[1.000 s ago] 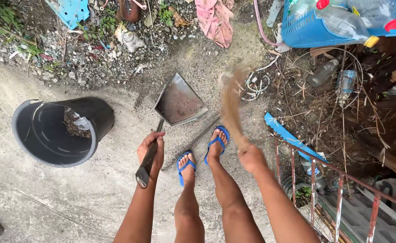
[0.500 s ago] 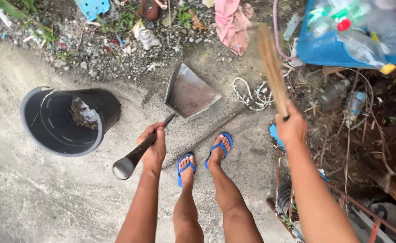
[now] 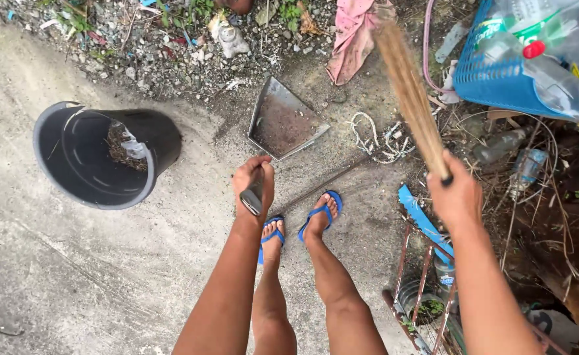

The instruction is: Sweeping up trash and collecting it in a dustpan and bucket in an outdoor area.

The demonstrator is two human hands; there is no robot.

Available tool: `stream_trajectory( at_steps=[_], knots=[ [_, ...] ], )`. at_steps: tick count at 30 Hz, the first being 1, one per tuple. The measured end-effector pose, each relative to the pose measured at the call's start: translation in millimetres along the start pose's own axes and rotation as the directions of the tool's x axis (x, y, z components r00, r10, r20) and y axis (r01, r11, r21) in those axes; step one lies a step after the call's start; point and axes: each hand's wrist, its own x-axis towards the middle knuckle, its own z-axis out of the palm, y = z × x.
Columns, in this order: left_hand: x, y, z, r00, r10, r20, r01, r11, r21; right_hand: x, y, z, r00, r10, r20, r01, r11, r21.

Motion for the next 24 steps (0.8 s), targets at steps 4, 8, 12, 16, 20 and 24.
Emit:
stream_trajectory(
  at_steps=[4, 8, 12, 16, 20, 24],
  knots=[
    [4.7, -3.7, 0.9, 0.999, 0.024, -0.029, -0.024, 1.000, -0.003, 44.0, -42.6, 24.4, 0.985, 0.115, 0.130, -0.101, 0.989, -0.111],
    [-2.7, -23.7, -2.8, 0.999, -0.016, 0.041, 0.020, 0.995, -0.100, -3.7, -46.6, -2.3, 0.873, -0.064, 0.484, 0.217, 0.939, -0.267],
    [4.5, -44.4, 6.7, 0.970, 0.227, -0.089, -0.232, 0.972, -0.050, -38.9, -33.5, -39.8, 0.924, 0.068, 0.375, -0.026, 0.993, -0.116],
    [-8.6, -31.9, -1.9, 0.997, 0.073, -0.012, -0.074, 0.996, -0.054, -0.9, 5.5, 30.4, 0.997, 0.033, 0.069, -0.031, 0.999, -0.019],
    [1.7, -24.7, -1.6, 0.997, 0.069, -0.016, -0.070, 0.993, -0.090, -0.6, -9.2, 128.4, 0.966, -0.020, 0.259, 0.049, 0.993, -0.104],
    [-5.7, -24.9, -8.0, 0.998, 0.063, -0.002, -0.063, 0.997, -0.043, -83.3, -88.5, 70.8, 0.796, 0.014, 0.605, 0.048, 0.995, -0.086]
  ],
)
